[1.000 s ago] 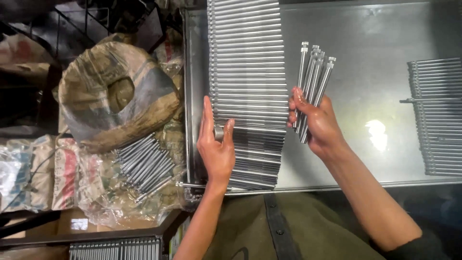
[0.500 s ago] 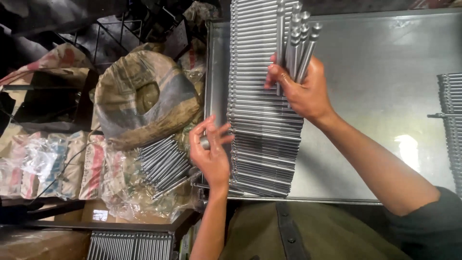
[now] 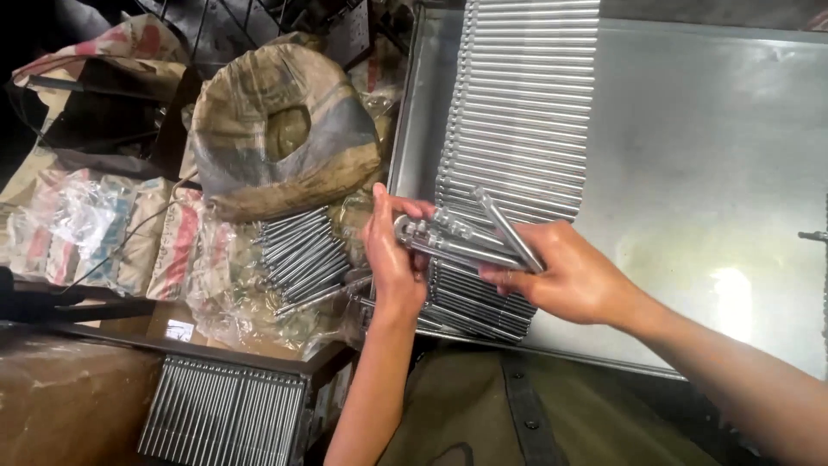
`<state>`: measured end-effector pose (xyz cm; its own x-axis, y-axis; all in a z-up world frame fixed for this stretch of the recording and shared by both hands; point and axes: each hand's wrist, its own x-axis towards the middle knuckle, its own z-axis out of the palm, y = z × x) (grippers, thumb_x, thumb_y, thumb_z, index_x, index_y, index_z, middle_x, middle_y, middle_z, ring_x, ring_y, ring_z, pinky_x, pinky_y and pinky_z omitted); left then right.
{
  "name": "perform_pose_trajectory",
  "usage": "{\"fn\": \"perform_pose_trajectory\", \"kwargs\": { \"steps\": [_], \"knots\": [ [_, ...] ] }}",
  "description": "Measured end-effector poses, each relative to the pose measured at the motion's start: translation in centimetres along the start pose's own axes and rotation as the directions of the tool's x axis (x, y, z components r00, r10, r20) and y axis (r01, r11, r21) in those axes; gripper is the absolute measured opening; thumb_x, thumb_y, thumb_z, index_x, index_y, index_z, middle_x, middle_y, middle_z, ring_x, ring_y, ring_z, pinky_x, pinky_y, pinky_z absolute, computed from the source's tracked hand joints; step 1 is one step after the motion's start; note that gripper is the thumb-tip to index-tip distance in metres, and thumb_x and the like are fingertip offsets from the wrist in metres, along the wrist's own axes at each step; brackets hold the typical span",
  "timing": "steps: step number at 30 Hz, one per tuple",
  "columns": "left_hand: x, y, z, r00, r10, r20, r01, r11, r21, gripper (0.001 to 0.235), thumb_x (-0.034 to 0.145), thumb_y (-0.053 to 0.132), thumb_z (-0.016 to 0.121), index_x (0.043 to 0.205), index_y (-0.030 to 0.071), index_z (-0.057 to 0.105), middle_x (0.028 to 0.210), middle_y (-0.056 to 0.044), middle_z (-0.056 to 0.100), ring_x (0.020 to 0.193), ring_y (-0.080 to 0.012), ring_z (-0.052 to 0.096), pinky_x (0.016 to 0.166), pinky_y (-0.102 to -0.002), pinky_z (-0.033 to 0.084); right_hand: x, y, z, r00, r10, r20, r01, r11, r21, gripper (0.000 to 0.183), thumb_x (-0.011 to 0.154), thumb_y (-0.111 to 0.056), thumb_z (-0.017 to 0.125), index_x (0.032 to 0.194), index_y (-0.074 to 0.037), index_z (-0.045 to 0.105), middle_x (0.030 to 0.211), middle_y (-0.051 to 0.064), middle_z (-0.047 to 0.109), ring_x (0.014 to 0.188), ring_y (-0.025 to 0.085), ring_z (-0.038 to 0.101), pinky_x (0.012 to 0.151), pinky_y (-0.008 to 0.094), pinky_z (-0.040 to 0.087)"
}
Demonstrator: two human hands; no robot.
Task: Organizing and aligning metal rods into neat rows on a metal tray in a workshop environment.
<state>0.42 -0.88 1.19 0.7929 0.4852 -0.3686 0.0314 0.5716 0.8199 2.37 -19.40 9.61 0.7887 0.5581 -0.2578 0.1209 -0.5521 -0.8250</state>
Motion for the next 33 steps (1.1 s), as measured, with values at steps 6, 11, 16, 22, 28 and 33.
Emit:
{"fn": "perform_pose_trajectory", "kwargs": {
  "steps": [6, 11, 16, 22, 28, 33],
  "knots": [
    [-2.7, 1.0, 0.7, 0.986, 0.163, 0.024, -0.165, 0.963, 0.214, 0.048, 0.105, 0.036, 0.056, 0.066, 0.009, 0.065, 0.067, -0.008, 0.07, 0.054, -0.0093, 0.052, 0.051, -0.018, 0.038, -1.3, 1.7, 0.7, 0.991, 0.074, -0.113, -0.112, 0.921, -0.372, 0.023, 0.083, -0.036, 0.075, 0.085, -0.014, 0.069, 0.066, 0.009, 0.074, 0.069, 0.037, 0.072, 0.071, 0.047, 0.056],
    [-0.4, -1.1, -0.8, 0.99, 0.128, 0.053, -0.137, 0.958, 0.252, 0.053, 0.106, 0.042, 0.053, 0.064, 0.01, 0.06, 0.06, -0.006, 0.065, 0.041, -0.0086, 0.039, 0.04, -0.019, 0.029, -1.5, 2.2, 1.1, 0.986, 0.134, -0.1, -0.15, 0.971, -0.185, 0.016, 0.081, -0.03, 0.075, 0.077, -0.016, 0.067, 0.057, 0.003, 0.072, 0.061, 0.031, 0.071, 0.07, 0.04, 0.056],
    [-1.3, -1.2, 0.0, 0.973, 0.16, 0.166, -0.197, 0.952, 0.236, 0.054, 0.106, 0.04, 0.055, 0.061, 0.01, 0.059, 0.057, -0.008, 0.065, 0.057, -0.0142, 0.058, 0.061, -0.024, 0.044, -1.7, 3.9, 3.8, 0.984, 0.037, -0.176, -0.111, 0.894, -0.434, 0.009, 0.077, -0.03, 0.068, 0.074, -0.026, 0.061, 0.054, -0.007, 0.061, 0.059, 0.024, 0.066, 0.065, 0.037, 0.054],
    [0.8, 1.0, -0.8, 0.955, 0.276, 0.104, -0.295, 0.907, 0.3, 0.052, 0.111, 0.036, 0.046, 0.067, 0.012, 0.061, 0.063, -0.01, 0.068, 0.064, -0.0193, 0.062, 0.072, -0.028, 0.045, -1.3, 4.1, 3.4, 0.92, -0.278, -0.277, 0.101, 0.849, -0.519, 0.022, 0.074, -0.015, 0.066, 0.095, -0.02, 0.07, 0.071, 0.001, 0.07, 0.072, 0.029, 0.07, 0.07, 0.037, 0.054],
    [0.5, -0.4, -1.4, 0.967, 0.234, 0.1, -0.254, 0.876, 0.41, 0.027, 0.1, 0.025, 0.067, 0.114, 0.002, 0.069, 0.116, -0.014, 0.07, 0.04, -0.0066, 0.055, 0.028, -0.018, 0.048, 0.7, 7.7, 2.5, 0.764, -0.6, -0.236, 0.038, 0.408, -0.912, 0.054, 0.057, -0.013, 0.083, 0.109, -0.018, 0.072, 0.105, 0.001, 0.064, 0.096, 0.022, 0.06, 0.086, 0.037, 0.052],
    [-1.8, -4.4, -1.7, 0.911, 0.265, 0.315, -0.384, 0.823, 0.419, 0.055, 0.098, 0.018, 0.067, 0.151, 0.02, 0.05, 0.143, -0.008, 0.06, 0.057, -0.0167, 0.071, 0.035, -0.02, 0.054, 0.0, 3.8, 0.6, 0.678, -0.523, -0.517, 0.261, 0.828, -0.496, 0.044, 0.063, 0.01, 0.071, 0.103, -0.007, 0.079, 0.095, 0.008, 0.072, 0.09, 0.031, 0.069, 0.081, 0.039, 0.057]
  ]
}}
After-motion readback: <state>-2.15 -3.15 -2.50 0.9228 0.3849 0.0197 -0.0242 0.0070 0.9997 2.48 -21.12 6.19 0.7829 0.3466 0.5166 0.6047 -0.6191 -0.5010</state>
